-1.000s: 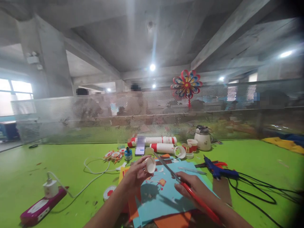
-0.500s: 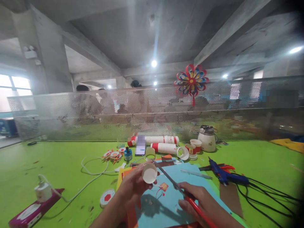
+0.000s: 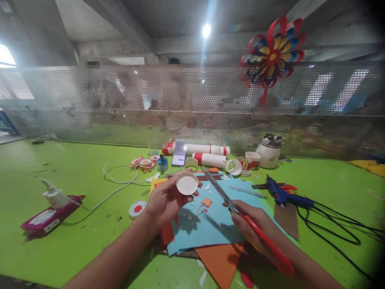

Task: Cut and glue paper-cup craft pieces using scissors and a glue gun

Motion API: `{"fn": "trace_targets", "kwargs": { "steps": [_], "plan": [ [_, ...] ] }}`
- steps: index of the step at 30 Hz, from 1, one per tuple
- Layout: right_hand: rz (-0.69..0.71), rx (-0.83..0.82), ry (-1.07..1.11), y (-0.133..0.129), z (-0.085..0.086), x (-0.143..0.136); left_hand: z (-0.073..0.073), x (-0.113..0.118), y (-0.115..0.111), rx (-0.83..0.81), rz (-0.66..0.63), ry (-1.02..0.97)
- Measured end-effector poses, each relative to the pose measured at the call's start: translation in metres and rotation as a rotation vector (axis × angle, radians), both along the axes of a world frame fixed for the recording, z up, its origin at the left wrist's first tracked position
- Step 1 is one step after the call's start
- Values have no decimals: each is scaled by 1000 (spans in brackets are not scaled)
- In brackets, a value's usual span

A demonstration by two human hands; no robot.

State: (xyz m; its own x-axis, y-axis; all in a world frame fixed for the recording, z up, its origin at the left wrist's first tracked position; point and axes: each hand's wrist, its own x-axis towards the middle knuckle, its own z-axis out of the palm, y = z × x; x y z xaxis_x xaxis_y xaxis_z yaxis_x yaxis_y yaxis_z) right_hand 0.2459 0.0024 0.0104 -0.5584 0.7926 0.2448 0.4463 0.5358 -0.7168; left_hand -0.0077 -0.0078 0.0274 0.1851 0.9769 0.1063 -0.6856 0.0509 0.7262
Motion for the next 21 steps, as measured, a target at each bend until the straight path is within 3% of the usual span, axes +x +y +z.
{"fn": "trace_targets", "kwargs": {
  "steps": [10,18,21],
  "plan": [
    [-2,-44,-50,5,0,2,3,1,-2,11,123,86],
    [-39,-15,-40,2,1,0,-4,4,-1,223,333,495],
    [-43,1,-40,2,1,0,-8,6,-1,311,507,727]
  ]
}}
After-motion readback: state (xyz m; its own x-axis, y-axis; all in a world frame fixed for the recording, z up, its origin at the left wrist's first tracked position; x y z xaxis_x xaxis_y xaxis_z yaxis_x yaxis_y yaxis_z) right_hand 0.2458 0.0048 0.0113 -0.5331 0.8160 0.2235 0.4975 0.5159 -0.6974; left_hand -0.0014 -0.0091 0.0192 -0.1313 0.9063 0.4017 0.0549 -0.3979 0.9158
